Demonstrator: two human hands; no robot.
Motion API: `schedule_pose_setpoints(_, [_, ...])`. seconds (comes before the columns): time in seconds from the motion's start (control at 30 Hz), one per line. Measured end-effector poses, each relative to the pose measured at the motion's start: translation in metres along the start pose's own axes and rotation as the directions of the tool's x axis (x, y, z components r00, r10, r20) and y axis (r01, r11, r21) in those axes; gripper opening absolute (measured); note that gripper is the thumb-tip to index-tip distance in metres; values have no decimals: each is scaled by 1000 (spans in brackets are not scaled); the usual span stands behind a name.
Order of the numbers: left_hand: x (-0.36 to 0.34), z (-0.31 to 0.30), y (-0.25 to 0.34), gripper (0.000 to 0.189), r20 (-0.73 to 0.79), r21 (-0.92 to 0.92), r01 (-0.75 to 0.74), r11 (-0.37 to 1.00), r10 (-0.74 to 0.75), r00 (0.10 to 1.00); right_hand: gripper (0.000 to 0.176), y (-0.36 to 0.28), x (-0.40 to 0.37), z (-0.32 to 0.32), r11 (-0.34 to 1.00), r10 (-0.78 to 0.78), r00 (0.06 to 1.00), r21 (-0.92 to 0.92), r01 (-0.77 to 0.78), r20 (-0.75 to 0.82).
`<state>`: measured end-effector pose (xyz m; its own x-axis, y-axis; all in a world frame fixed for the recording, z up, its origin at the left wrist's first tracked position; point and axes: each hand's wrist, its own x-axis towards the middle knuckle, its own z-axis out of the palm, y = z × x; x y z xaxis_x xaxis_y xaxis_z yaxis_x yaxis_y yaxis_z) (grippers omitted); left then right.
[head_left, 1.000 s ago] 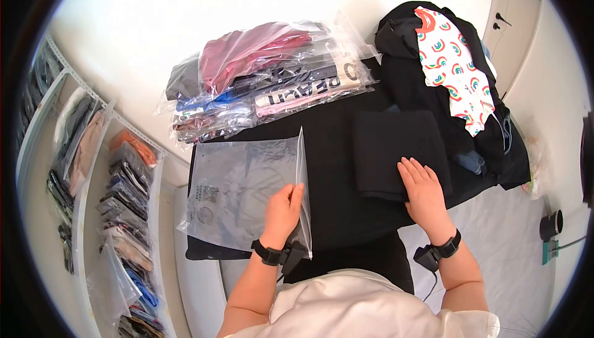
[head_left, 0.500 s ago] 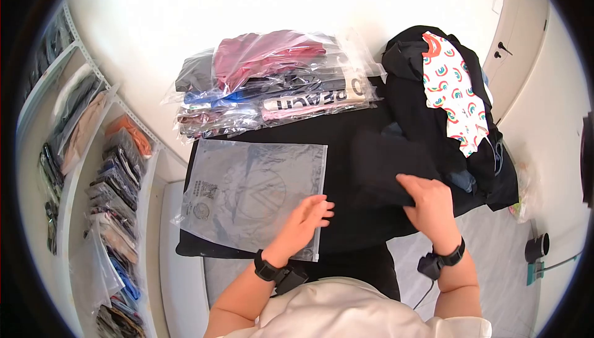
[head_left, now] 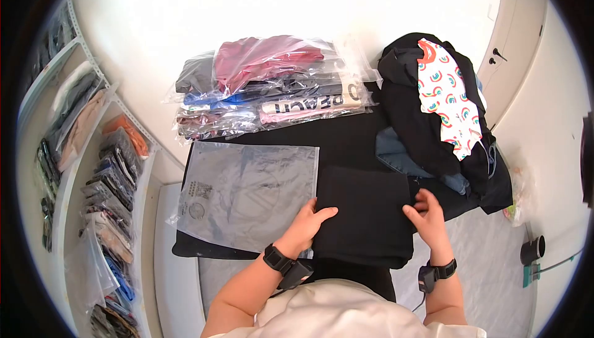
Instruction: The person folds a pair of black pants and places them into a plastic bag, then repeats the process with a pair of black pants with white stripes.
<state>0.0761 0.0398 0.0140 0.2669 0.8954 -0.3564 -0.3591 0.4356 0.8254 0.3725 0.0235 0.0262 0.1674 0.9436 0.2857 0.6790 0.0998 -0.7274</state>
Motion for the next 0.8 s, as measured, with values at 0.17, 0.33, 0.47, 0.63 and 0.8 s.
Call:
schedule_pose_setpoints(0.17, [-6, 3, 1, 59, 24, -16, -50, 999, 50, 998, 68, 18, 0, 10, 679, 206, 914, 621, -391, 350])
schedule_pose_setpoints(0.33, [-18, 14, 7, 59, -12, 60, -160, 985, 161, 987, 47, -10, 1, -6, 381, 205, 719, 623, -683, 664])
schedule_pose_setpoints(0.47, [-25, 17, -1, 64, -7, 561, -400, 725, 487, 873, 38, -32, -11, 10, 522, 149, 843, 683, -511, 517])
schedule_pose_setpoints(0.63, [-59, 59, 2, 71, 58, 831, -385, 401, 625, 778, 35, -70, -17, 23, 816, -12, 968, 562, -135, 250])
schedule_pose_setpoints(0.8, [-67, 79, -16, 87, 278, 842, -506, 187, 652, 705, 77, -86, -26, 32, 835, -321, 926, 522, 177, 199])
